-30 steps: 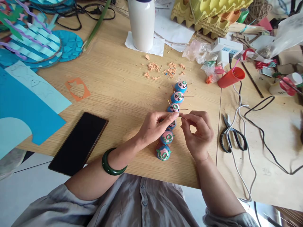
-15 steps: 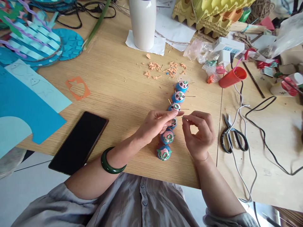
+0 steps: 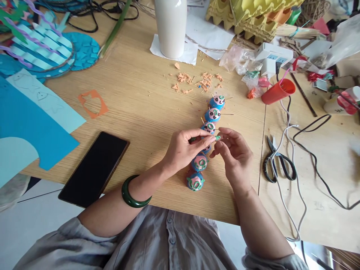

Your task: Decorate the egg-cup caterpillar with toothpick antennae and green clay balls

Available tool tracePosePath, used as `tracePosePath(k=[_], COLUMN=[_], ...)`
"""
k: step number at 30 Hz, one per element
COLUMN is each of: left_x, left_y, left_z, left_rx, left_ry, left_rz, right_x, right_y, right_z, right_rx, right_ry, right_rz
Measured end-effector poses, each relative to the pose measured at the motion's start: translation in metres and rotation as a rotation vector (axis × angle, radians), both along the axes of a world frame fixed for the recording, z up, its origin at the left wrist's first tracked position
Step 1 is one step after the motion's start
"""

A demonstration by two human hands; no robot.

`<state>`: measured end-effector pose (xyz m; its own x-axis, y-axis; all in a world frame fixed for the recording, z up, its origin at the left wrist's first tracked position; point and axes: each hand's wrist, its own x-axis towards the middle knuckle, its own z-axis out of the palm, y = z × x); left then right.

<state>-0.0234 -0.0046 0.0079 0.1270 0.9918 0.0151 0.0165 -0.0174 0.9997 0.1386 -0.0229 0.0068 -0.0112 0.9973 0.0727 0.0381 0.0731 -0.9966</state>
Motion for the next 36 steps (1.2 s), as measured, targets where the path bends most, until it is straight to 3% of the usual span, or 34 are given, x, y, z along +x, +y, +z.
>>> tracePosePath(k=[8,17,25,31,36], left_x=[0.0004,0.0006,0.0010,0.0007,0.0021], left_y=[-0.0038,-0.0018,-0.0020,-0.0008,-0.0003], left_z=[0.0018,0.0019,0.0020,0.0024,0.0005], left_rx=[-0.005,0.002,-0.061,-0.065,-0.094], left_ry=[0.057,0.069,-0.018,0.017,-0.096], left_rz=[0.025,0.061,0.029,0.023,0.076], right_x=[-0.0020,-0.0005,-0.0009,-0.0016,-0.0016], right_y=[0.0015,0.0017,0.0024,0.0025,0.0028], right_z=[0.0010,0.0011,0.0031,0.0022,0.0033], right_rx=[-0.039,-0.103,-0.153,-0.169,-0.213], right_ry=[-0.014,0.032,0.030,0.036,0.069], right_rz=[-0.114,-0.005,-0.048,0.035,0.041])
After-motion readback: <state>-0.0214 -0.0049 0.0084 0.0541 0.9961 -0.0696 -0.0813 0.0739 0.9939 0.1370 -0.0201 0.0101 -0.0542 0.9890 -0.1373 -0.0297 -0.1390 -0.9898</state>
